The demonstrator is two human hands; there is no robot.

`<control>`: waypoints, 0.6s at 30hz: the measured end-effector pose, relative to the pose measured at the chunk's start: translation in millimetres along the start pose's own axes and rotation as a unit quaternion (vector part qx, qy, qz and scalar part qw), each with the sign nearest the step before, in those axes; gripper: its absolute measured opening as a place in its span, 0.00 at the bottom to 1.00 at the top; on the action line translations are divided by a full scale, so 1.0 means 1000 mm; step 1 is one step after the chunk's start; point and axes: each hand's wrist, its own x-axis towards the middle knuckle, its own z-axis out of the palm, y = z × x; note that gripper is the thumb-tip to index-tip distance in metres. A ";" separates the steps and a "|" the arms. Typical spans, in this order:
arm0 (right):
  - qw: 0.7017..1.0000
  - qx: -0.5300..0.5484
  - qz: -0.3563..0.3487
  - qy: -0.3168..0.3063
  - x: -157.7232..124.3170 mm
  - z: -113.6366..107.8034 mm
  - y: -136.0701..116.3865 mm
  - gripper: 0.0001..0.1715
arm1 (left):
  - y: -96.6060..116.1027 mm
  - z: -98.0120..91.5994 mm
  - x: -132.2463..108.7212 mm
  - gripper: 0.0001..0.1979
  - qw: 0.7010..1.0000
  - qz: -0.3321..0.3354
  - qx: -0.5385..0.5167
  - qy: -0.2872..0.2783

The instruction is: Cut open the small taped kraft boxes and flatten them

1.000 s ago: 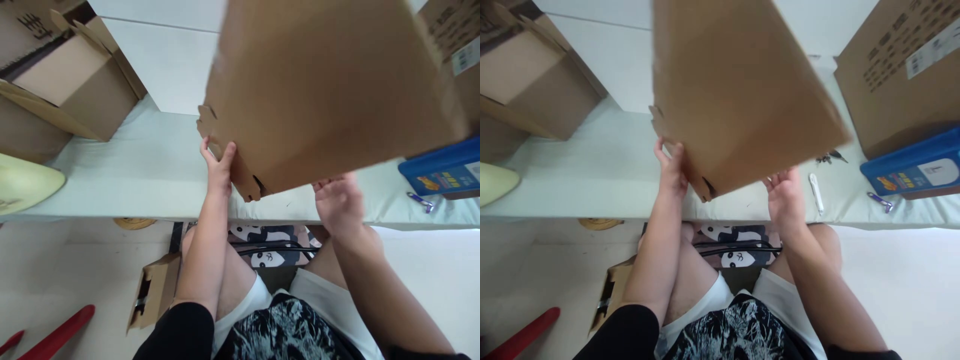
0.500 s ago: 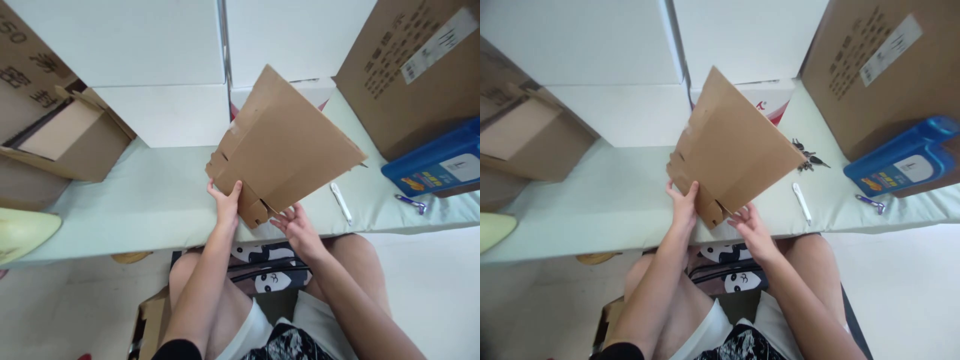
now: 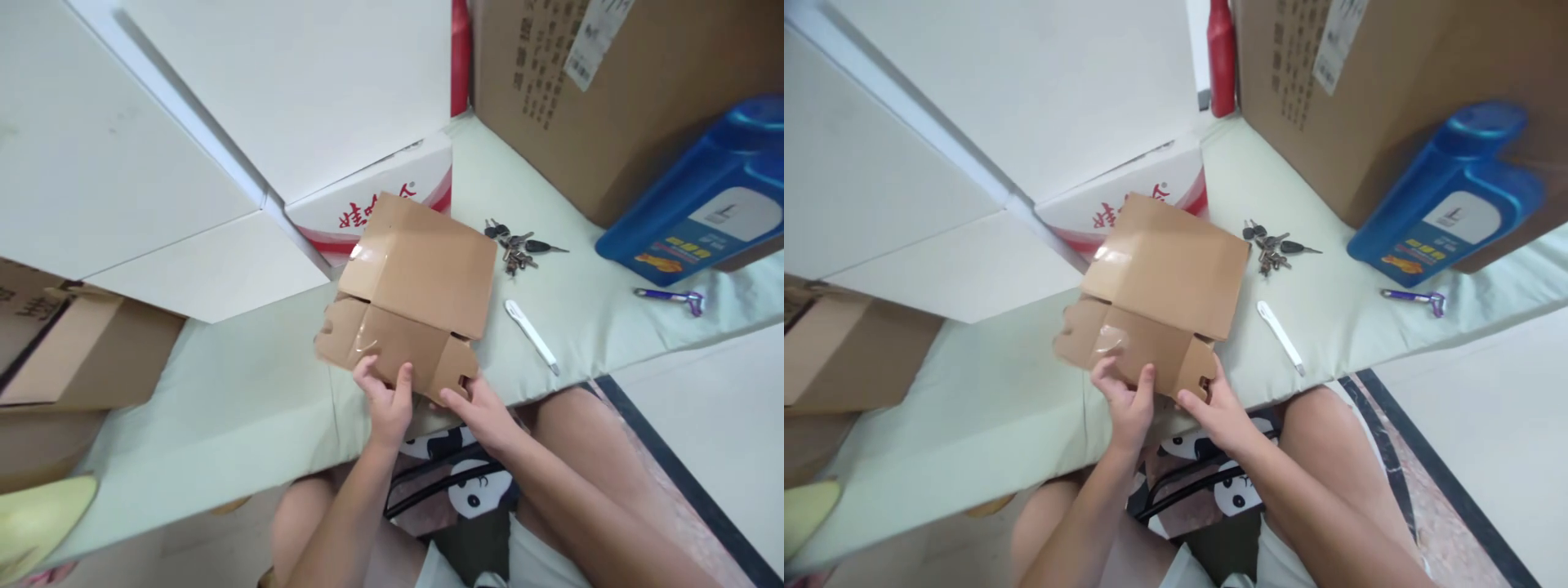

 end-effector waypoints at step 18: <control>0.914 0.015 -0.247 0.321 -0.001 -0.036 -0.056 0.30 | 0.059 0.046 0.003 0.28 0.893 -0.355 -0.147 -0.234</control>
